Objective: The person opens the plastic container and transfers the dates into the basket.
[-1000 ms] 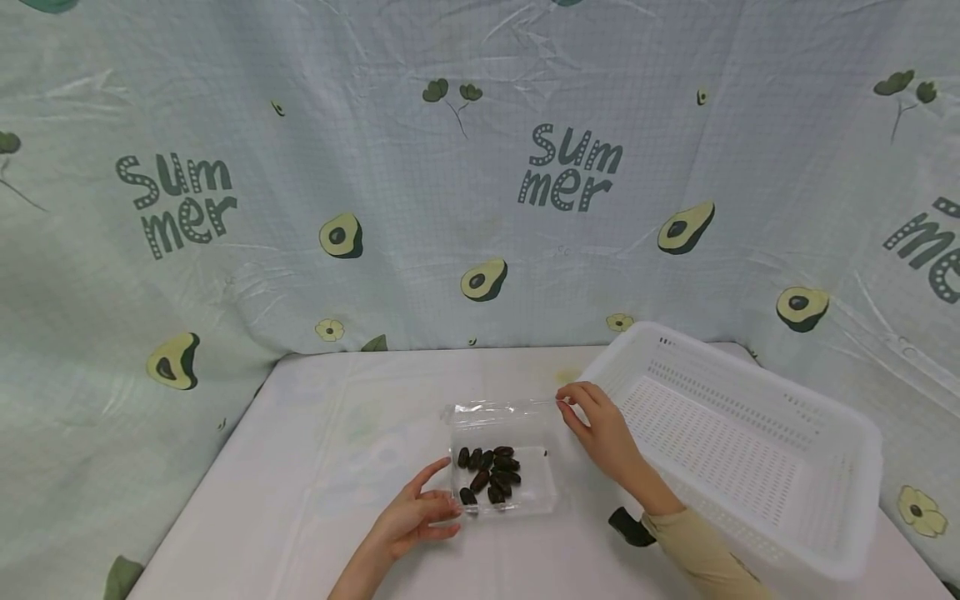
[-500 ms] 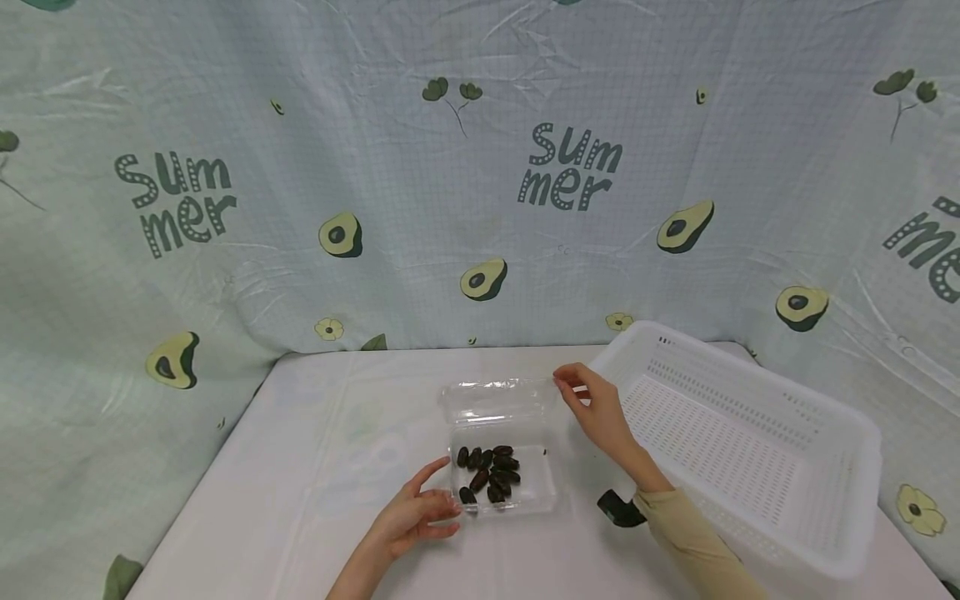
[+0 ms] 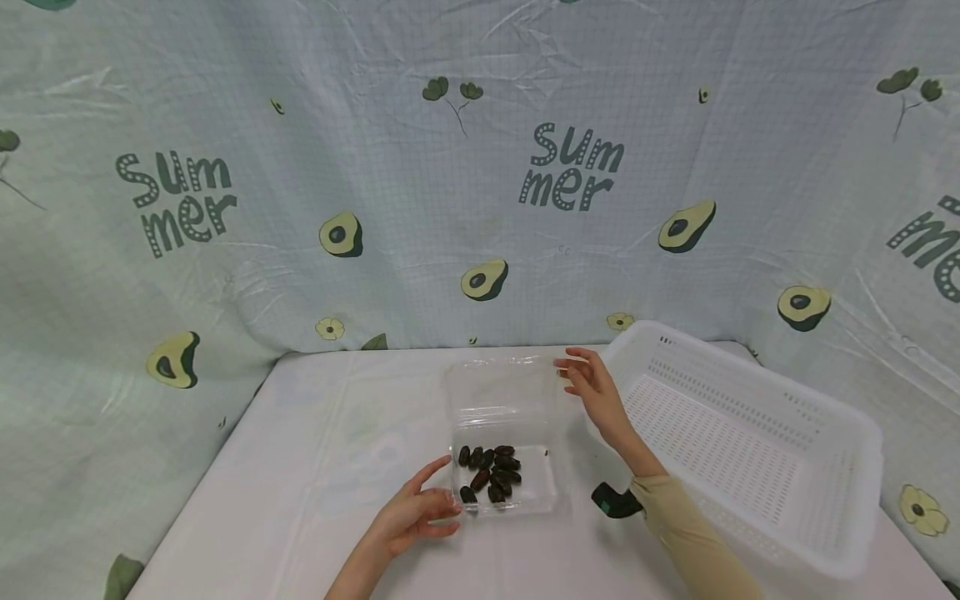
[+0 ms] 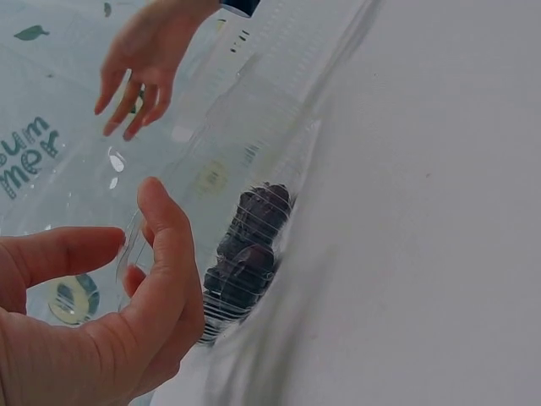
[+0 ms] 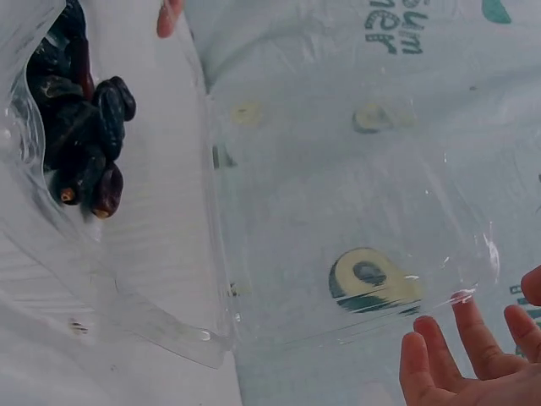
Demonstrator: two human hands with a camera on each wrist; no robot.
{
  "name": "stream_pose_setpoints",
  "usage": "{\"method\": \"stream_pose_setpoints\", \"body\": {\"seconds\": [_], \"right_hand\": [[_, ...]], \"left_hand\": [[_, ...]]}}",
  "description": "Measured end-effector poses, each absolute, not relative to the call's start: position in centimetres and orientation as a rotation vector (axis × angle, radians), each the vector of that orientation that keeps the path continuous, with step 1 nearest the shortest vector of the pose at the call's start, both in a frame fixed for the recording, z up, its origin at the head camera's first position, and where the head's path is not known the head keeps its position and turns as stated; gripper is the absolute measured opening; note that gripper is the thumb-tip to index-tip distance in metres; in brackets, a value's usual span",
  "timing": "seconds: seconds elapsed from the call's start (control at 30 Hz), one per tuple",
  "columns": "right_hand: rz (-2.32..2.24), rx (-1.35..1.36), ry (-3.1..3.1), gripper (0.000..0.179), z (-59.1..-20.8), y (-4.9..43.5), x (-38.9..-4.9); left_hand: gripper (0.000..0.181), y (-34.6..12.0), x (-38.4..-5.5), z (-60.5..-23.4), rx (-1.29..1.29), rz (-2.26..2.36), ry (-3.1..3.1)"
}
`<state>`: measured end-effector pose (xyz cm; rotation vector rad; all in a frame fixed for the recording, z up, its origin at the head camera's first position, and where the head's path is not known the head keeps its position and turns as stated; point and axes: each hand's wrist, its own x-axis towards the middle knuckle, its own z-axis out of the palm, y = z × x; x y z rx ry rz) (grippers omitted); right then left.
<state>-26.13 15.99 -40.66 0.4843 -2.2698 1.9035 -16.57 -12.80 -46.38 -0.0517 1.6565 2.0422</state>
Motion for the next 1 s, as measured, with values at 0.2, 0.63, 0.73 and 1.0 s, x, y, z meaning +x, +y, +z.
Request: {"method": "stream_pose_setpoints", "body": {"seconds": [0.2,0.63,0.73,1.0], "right_hand": [[2.069,0.442,-2.237,0.042,-40.8,16.0,-26.6],[2.167,0.386,-2.229,0.043,-40.9,15.7,-27.6],[2.186,0.387,-2.206,0.043,-41.1,15.7,-27.7],[2.242,0.356,-2.112,0.040,-41.4,15.5,-27.7]], "left_hand": [[0.066,-12.8,-16.6,-46.4,-0.042,2.051,1.652],[0.068,-12.9,-16.7,-46.3,-0.014,2.046,1.648],[0.068,-12.9,-16.7,-46.4,-0.020,2.044,1.644],[0.068,-13.1,-16.8,-46.7,-0.021,2.044,1.615]]}}
